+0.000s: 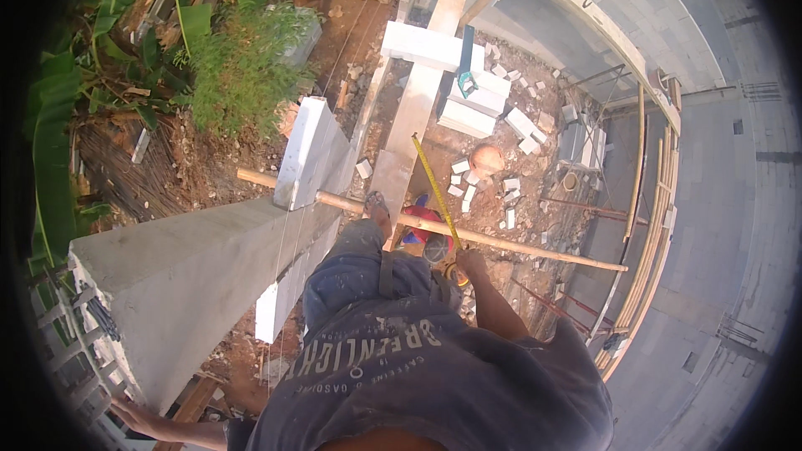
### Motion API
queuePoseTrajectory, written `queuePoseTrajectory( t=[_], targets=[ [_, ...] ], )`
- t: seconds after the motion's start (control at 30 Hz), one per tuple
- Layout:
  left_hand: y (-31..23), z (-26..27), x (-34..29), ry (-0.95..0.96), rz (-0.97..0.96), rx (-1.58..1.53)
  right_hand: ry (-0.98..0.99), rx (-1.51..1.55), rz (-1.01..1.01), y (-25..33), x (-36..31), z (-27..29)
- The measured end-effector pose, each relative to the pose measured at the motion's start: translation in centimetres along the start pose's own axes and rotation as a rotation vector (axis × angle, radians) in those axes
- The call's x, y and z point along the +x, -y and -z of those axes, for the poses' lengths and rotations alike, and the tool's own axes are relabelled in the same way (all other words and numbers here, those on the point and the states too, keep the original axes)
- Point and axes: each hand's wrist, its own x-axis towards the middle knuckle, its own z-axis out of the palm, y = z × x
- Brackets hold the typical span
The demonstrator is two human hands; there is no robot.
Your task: The person hammers a white tile into place on a wall, applies cement with a trowel, and then measures and cuts another tile using a tape measure and hand saw. The work occurs on a construction site with scaffolding and other workers visible.
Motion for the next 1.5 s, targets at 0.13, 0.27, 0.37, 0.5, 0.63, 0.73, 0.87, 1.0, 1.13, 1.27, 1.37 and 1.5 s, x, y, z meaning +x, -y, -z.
queuePoseTrajectory(
  t=[0.13, 0.27, 0.37, 0.5, 0.63, 0.73, 0.87, 1.0, 1.13, 1.27, 1.37, 1.5],
  targets=[
    [-2.2, -1.4, -0.8, -0.098, -0.042, 0.034, -0.107, 0.176, -0.056, 4.8, -0.9, 11.0],
    [-3.4, -4.2, -2.3, -0.194, -0.049, 0.002, -0.292, 0.195, -0.049, 2.0, 4.9, 13.2],
    [-4.9, -4.7, -2.7, -0.288, -0.09, 0.005, -0.228, -0.021, 0.121, 7.7, 2.4, 18.2],
    [-6.6, -8.1, -3.9, -0.388, -0.108, -0.057, -0.223, -0.14, 0.146, 7.9, 4.9, 20.4],
    [-9.6, -11.5, -5.1, -0.553, -0.158, -0.136, -0.267, -0.239, 0.221, 8.5, 8.5, 21.2],
    [-12.6, -15.3, -6.5, -0.715, -0.19, -0.259, -0.314, -0.163, 0.196, 8.6, 10.9, 22.1],
    [-18.9, -23.0, -9.0, -0.921, -0.225, -0.494, -0.331, 0.057, -0.016, 4.9, 16.6, 21.5],
    [-30.2, -32.0, -10.8, -0.856, -0.234, -0.717, -0.362, 0.194, -0.09, 8.1, 15.6, 23.6],
    [-43.2, -43.1, -15.2, -0.238, -0.236, -0.719, -0.24, 0.241, -0.182, 2.4, 20.9, 18.3],
    [-51.4, -50.2, -19.7, 0.29, -0.363, -0.737, -0.245, 0.029, -0.205, -5.2, 25.2, 14.2],
    [-54.5, -53.5, -21.1, 0.472, -0.552, -0.66, -0.135, -0.027, -0.11, -0.4, 22.8, 18.5],
    [-56.2, -57.7, -23.7, 0.767, -0.663, -0.524, -0.186, 0.079, -0.17, 0.3, 23.3, 22.5]
  ],
)
